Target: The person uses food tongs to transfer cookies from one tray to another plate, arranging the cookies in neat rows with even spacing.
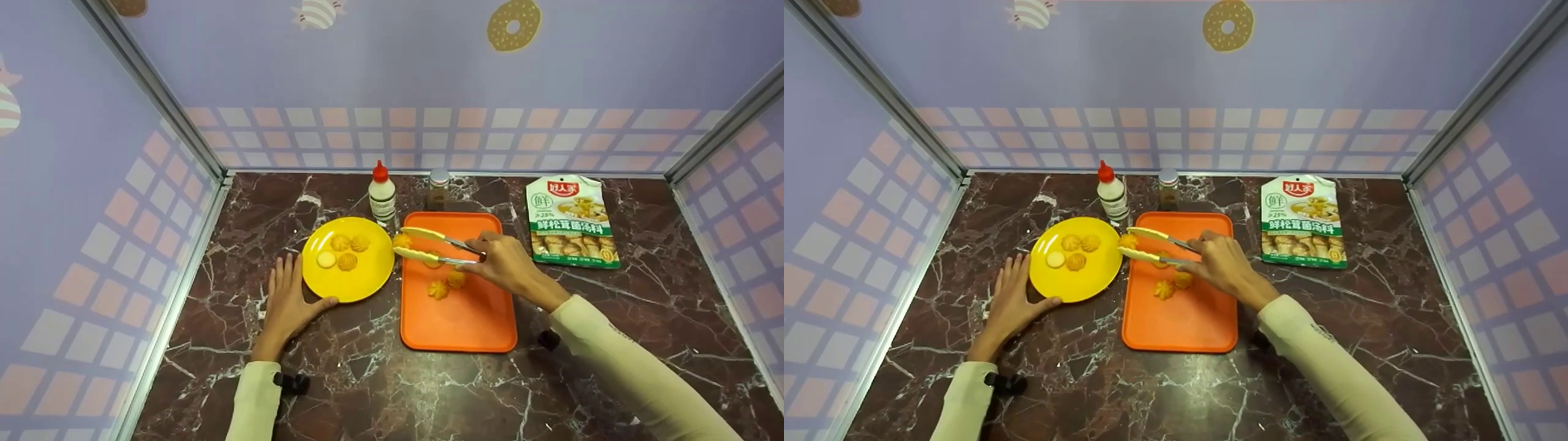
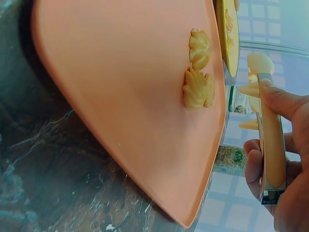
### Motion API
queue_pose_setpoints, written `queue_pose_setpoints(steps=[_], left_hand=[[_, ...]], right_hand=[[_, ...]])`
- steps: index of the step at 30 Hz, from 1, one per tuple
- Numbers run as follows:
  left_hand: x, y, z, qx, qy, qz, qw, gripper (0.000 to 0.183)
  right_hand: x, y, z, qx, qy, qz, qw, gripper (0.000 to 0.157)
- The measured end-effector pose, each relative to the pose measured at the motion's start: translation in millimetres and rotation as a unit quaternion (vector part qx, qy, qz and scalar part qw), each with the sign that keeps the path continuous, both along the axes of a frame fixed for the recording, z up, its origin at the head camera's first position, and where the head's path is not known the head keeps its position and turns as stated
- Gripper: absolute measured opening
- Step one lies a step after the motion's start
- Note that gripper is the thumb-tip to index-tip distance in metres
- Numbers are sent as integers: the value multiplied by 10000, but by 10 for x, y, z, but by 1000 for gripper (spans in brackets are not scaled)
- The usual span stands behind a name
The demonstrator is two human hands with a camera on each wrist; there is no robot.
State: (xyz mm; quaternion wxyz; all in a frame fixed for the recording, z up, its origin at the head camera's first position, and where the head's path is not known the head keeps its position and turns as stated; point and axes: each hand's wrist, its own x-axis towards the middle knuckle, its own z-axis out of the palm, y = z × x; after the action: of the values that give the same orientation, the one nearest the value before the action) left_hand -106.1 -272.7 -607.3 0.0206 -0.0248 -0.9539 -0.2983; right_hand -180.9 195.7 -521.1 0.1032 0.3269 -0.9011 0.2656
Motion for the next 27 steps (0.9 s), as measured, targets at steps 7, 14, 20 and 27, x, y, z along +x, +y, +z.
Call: queue_pose_setpoints(steps=[7,14,20,27], left_hand=[[0,-4,-11,16,2,8,10000,138],[-1,6,-1,-33,25,2,10000,138],[1,12,2,-45,-18,23,10000,138],[9,13,8,-47,-52,59,10000,139]], right_hand=[[-38,-84,-13,68,-17,38,10000,46],[-75,-167,-56,73,-144,82,9998,46],[-96,-239,-64,80,-244,185,9995,44],[-120,-322,-96,104,-266,309,9991,43]])
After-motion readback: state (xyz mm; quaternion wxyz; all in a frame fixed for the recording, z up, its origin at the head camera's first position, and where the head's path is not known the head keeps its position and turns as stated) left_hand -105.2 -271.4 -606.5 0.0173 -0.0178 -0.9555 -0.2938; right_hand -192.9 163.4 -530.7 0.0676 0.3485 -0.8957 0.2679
